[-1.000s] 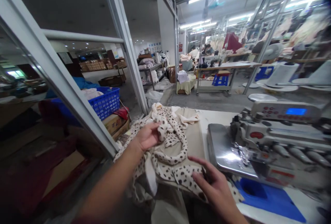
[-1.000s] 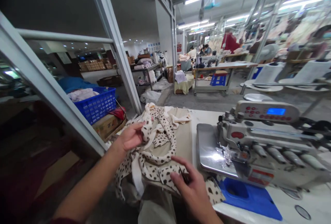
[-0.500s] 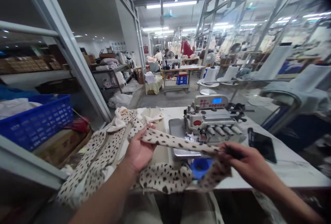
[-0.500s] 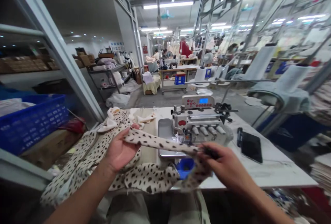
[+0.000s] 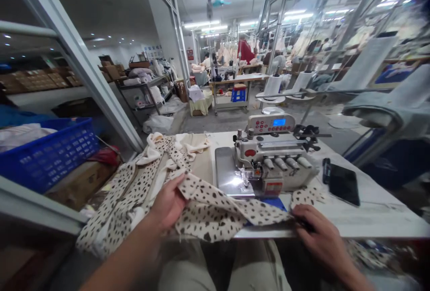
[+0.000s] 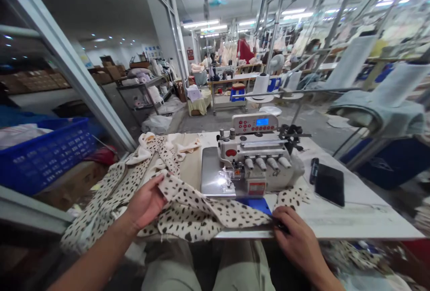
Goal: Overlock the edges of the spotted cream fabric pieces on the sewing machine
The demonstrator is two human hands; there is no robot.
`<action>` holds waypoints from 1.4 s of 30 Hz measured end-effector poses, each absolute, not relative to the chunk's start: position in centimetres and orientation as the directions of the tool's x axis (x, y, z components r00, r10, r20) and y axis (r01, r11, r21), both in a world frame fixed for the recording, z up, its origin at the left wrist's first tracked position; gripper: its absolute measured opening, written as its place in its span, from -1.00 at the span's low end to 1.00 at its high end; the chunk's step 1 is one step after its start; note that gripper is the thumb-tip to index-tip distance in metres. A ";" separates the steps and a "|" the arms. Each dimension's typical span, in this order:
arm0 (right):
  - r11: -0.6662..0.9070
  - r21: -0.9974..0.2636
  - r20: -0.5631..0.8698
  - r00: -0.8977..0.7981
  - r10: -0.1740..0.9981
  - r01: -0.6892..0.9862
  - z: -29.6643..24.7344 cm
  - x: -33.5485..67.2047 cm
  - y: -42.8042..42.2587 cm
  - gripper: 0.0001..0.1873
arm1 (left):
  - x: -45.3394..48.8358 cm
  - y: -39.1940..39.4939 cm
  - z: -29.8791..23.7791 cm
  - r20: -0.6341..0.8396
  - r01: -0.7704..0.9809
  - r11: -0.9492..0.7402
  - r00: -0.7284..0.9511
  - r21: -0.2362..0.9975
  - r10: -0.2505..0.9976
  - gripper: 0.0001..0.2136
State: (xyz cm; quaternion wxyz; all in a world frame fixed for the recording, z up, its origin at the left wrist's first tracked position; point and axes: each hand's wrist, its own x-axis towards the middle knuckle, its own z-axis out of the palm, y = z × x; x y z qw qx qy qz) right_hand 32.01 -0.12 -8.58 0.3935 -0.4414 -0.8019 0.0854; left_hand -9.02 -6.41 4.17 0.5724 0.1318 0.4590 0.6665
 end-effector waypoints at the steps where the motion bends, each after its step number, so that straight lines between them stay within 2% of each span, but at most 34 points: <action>1: 0.586 -0.470 0.526 -0.323 0.787 0.660 -9.2 32.0 -0.3 -0.84 | -9.2 -6.5 4.1 -0.347 -0.623 0.074 -0.329 0.779 0.878 -0.84; 4: 0.541 -0.453 0.493 -0.306 0.815 0.709 -8.8 31.4 -0.9 -0.78 | -9.0 -7.3 3.7 -0.278 -0.494 0.067 -0.368 0.867 0.887 -0.81; 6: 0.557 -0.511 0.524 -0.277 0.806 0.654 -6.9 30.0 -1.5 -0.78 | -8.1 -8.0 3.4 -0.231 -0.384 0.085 -0.353 0.919 0.907 -0.76; 9: 0.560 -0.716 0.480 -0.288 0.828 0.417 -2.9 25.9 -2.6 -0.84 | -5.8 -8.8 3.2 -0.195 -0.219 0.144 -0.235 0.965 0.952 -0.73; 11: 0.455 -0.854 0.366 -0.332 0.870 0.253 -0.4 22.4 -2.9 -0.76 | -4.1 -8.8 3.5 -0.175 -0.122 0.160 -0.126 0.980 0.976 -0.71; 13: 0.333 -0.933 0.255 -0.402 0.880 0.138 1.4 19.3 -2.9 -0.67 | -2.7 -8.4 4.0 -0.130 -0.027 0.129 -0.034 0.991 0.991 -0.64; 15: 0.259 -0.962 0.188 -0.475 0.860 0.087 2.4 17.3 -2.4 -0.66 | -1.7 -7.9 4.2 -0.073 0.025 0.072 0.005 0.997 0.997 -0.57; 18: 0.212 -0.976 0.149 -0.537 0.830 0.056 2.7 17.0 -1.6 -0.70 | -1.3 -7.4 3.8 -0.086 -0.022 0.087 0.035 0.996 0.996 -0.47; 21: 0.170 -0.985 0.140 -0.454 0.880 0.025 2.4 19.6 -1.1 -0.71 | -2.3 -8.1 2.5 -0.071 0.050 0.071 0.007 0.996 0.997 -0.50; 23: 0.142 -0.990 0.136 -0.331 0.934 -0.005 2.6 22.0 -0.9 -0.72 | -3.3 -8.9 1.3 -0.003 0.255 0.017 -0.055 0.967 0.998 -0.71; 25: 0.141 -0.987 0.152 -0.161 0.975 -0.077 3.5 24.1 -0.8 -0.72 | -4.0 -9.8 0.0 0.072 0.464 -0.049 -0.032 0.884 0.997 -0.91; 28: 0.218 -0.947 0.211 0.056 0.976 -0.237 5.7 25.5 -0.6 -0.70 | -3.7 -10.5 -1.8 0.181 0.593 -0.242 0.162 0.768 0.970 -0.89; 30: 0.284 -0.909 0.256 0.128 0.958 -0.304 7.0 25.4 -0.5 -0.69 | -2.8 -10.5 -2.6 0.235 0.639 -0.321 0.218 0.699 0.947 -0.84; 32: 0.301 -0.894 0.268 0.144 0.953 -0.331 7.6 24.9 -0.4 -0.67 | -1.6 -10.2 -3.2 0.240 0.720 -0.302 0.192 0.625 0.952 -0.75; 35: 0.231 -0.920 0.210 0.100 0.973 -0.316 6.7 24.1 -0.2 -0.63 | 0.2 -9.8 -3.8 0.202 0.843 -0.243 0.163 0.480 0.966 -0.61; 38: 0.163 -0.958 0.158 0.039 0.987 -0.237 4.4 23.9 -0.3 -0.64 | 1.2 -9.6 -4.4 0.149 0.911 -0.239 0.200 0.336 0.968 -0.71; 40: 0.138 -0.977 0.138 0.009 0.990 -0.160 2.9 24.1 -0.6 -0.66 | 0.8 -9.5 -4.7 0.114 0.890 -0.236 0.208 0.389 0.971 -0.88; 42: 0.126 -0.989 0.129 -0.021 0.991 -0.082 1.7 24.4 -1.0 -0.69 | -0.6 -9.1 -4.7 0.083 0.826 -0.178 0.158 0.534 0.984 -0.97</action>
